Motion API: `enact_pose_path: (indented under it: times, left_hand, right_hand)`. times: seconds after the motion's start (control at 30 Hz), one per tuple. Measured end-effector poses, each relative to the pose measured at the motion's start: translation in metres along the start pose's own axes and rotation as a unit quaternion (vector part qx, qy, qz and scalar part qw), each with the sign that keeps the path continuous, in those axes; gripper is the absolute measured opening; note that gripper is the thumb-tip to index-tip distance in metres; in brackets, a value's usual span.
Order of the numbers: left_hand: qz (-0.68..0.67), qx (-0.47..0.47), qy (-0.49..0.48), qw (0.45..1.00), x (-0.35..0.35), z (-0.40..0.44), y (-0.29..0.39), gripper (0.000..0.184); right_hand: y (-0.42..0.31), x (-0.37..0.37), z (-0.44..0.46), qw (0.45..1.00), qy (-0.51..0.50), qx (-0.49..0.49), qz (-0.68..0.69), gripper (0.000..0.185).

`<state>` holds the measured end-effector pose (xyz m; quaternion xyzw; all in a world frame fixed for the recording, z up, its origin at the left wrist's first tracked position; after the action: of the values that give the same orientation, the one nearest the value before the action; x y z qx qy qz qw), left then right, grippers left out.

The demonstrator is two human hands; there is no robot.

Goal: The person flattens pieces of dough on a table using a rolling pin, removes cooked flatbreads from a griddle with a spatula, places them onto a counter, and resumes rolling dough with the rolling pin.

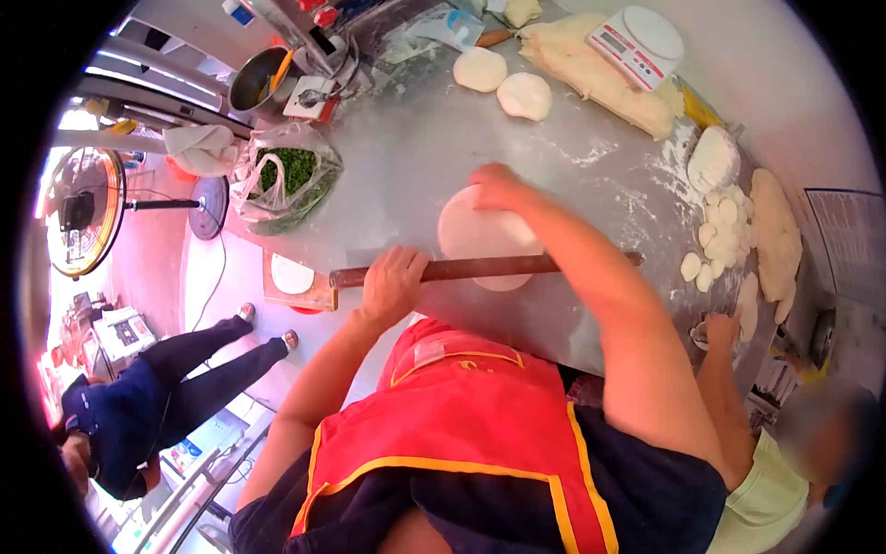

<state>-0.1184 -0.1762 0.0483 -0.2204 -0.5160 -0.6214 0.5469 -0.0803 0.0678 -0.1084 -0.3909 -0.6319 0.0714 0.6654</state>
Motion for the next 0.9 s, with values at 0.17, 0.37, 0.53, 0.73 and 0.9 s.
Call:
enact_pose_path:
  times: [0.17,0.37,0.53,0.73,0.9]
  left_hand:
    - [0.013,0.025,-0.035,0.999,0.002,-0.017,0.005,0.018]
    - [0.038,0.005,0.026,0.999,-0.008,-0.006,-0.009,0.025]
    - [0.038,0.101,0.032,0.994,-0.051,-0.019,-0.032,0.068]
    - [0.165,0.003,0.084,0.983,-0.081,0.164,-0.075,0.063]
    - [0.192,-0.014,0.121,0.974,-0.079,0.182,-0.079,0.064]
  right_hand:
    - [-0.049,-0.032,0.033,0.992,0.112,0.063,-0.010,0.033]
    - [-0.003,0.076,-0.151,0.952,0.195,-0.235,0.034,0.028]
    - [-0.031,0.076,-0.245,0.905,0.334,-0.116,-0.238,0.051]
    - [0.049,0.152,-0.096,0.863,0.360,-0.134,-0.327,0.057]
    - [0.040,0.166,-0.084,0.866,0.408,-0.070,-0.280,0.057]
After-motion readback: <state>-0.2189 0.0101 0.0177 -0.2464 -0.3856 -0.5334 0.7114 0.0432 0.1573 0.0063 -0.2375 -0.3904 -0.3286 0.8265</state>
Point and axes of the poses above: each hand's wrist, its own z-axis towards the middle knuckle, its own x-axis out of the back of the hand, y = z × x, the point moved 9 cm from there along z, towards the middle knuckle, and after that the axes turned 14 degrees about y, right-handed, at the moved point
